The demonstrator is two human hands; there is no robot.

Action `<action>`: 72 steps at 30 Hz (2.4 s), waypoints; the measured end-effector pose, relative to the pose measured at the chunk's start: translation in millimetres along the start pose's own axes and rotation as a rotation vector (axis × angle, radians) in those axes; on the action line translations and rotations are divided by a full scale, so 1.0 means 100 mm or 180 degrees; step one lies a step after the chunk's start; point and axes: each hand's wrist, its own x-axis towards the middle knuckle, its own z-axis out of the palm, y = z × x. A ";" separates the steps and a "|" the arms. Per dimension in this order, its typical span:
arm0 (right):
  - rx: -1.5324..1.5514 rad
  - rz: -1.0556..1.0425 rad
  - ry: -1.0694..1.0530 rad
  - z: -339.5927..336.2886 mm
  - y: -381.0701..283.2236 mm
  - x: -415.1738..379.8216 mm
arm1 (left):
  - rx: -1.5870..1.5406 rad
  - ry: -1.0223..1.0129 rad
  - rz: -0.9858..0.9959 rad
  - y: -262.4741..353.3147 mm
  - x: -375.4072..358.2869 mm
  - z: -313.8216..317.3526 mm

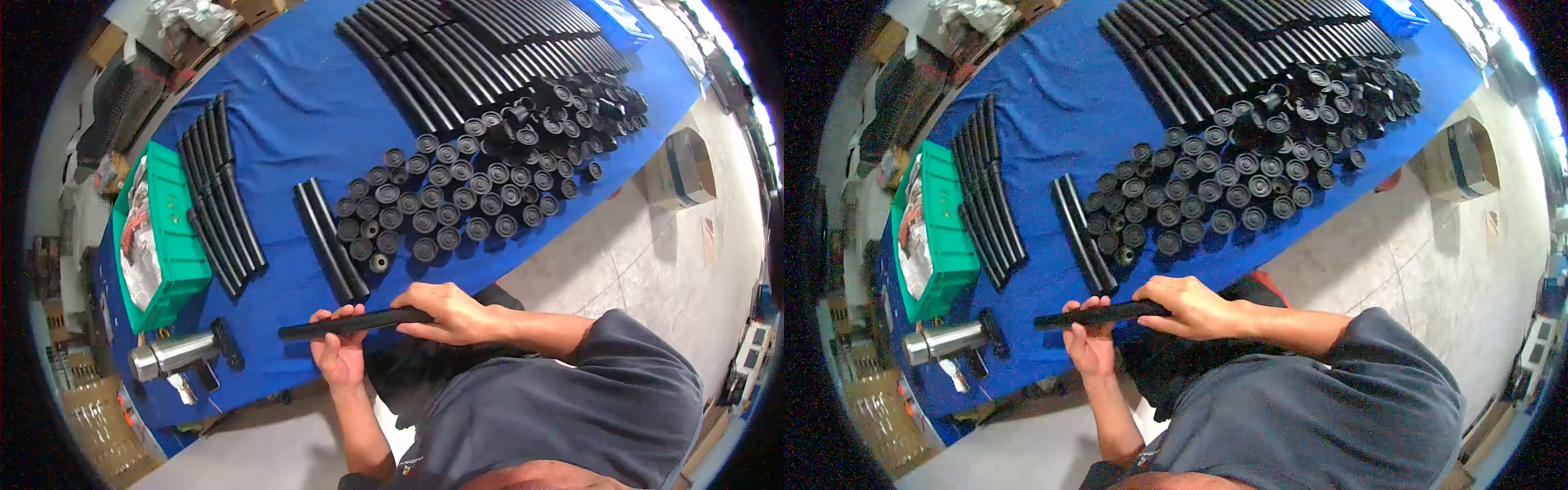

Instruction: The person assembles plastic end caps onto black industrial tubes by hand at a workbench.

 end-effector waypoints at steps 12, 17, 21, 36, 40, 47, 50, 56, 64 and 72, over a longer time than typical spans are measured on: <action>0.0696 0.1141 -0.0152 0.02 -0.11 0.05 | -0.0140 -0.0037 -0.0157 0.01 0.01 -0.12; -0.0023 0.0590 -0.0113 0.01 -0.06 0.03 | -0.0210 -0.0061 -0.0139 -0.02 0.03 -0.09; -0.0030 0.0587 -0.0097 0.01 -0.16 0.01 | -0.0281 -0.0011 -0.0212 -0.01 0.03 -0.14; -0.0039 0.0225 -0.0051 0.01 -0.04 0.00 | -0.0059 -0.0022 0.0141 -0.04 0.02 -0.10; -0.0294 0.0087 -0.0045 0.05 -0.10 -0.05 | -0.0070 -0.0012 -0.0045 -0.02 0.02 -0.09; 0.0979 0.1599 -0.0449 0.02 -0.12 0.00 | -0.0064 -0.0311 -0.0249 0.05 0.02 -0.16; -0.0196 0.0103 0.0052 0.02 -0.05 -0.05 | -0.0222 -0.0179 -0.0273 -0.01 0.04 -0.16; 0.0711 0.1295 -0.0390 -0.09 -0.17 -0.01 | -0.0249 -0.0124 -0.0239 -0.01 0.05 -0.11; 0.0451 0.0665 -0.0279 0.00 -0.15 -0.04 | -0.0171 -0.0152 -0.0130 0.01 0.02 -0.19; 0.0150 0.0269 0.0081 -0.02 -0.19 0.02 | -0.0293 -0.0221 -0.0200 0.00 0.01 -0.20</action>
